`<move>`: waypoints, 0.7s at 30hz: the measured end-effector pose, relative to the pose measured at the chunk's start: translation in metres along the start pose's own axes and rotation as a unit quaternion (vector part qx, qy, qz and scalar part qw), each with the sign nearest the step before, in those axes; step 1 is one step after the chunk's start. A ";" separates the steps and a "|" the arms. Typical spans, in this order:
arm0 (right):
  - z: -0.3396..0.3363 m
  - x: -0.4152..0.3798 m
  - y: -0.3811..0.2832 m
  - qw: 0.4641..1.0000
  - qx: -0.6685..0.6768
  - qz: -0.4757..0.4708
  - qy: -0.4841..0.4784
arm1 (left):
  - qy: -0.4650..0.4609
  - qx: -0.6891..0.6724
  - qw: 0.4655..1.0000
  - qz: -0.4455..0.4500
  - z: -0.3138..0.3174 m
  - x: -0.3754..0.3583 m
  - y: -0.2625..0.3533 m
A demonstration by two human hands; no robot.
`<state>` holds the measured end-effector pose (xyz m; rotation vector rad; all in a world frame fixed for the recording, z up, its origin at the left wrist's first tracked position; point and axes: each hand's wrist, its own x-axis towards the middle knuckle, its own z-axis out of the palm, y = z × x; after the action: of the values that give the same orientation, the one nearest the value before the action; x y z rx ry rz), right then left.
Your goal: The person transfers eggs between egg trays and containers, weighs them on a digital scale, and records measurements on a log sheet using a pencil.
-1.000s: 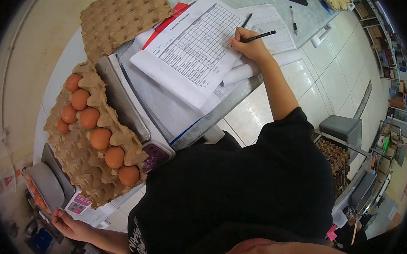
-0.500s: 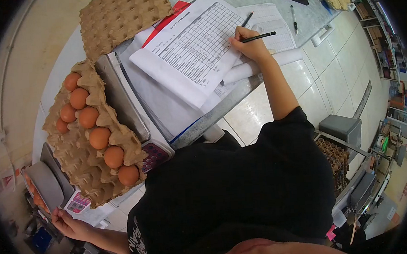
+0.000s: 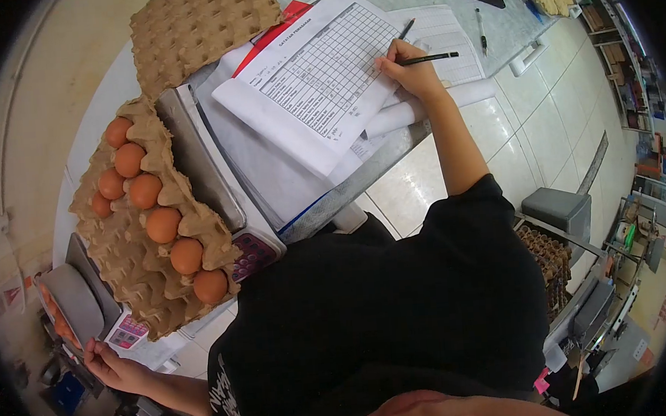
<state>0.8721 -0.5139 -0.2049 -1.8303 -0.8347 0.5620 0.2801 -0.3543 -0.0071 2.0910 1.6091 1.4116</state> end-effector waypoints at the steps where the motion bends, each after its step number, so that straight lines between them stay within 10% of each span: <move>1: 0.002 0.000 -0.002 1.000 0.000 0.000 0.000 | 0.001 0.026 1.000 -0.013 0.002 -0.001 0.008; 21: 0.000 -0.003 -0.005 0.999 0.023 0.004 -0.048 | -0.009 0.016 1.000 0.006 0.005 0.001 0.008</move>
<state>0.8687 -0.5149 -0.2004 -1.7761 -0.8708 0.6729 0.2885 -0.3546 -0.0043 2.1277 1.6261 1.3741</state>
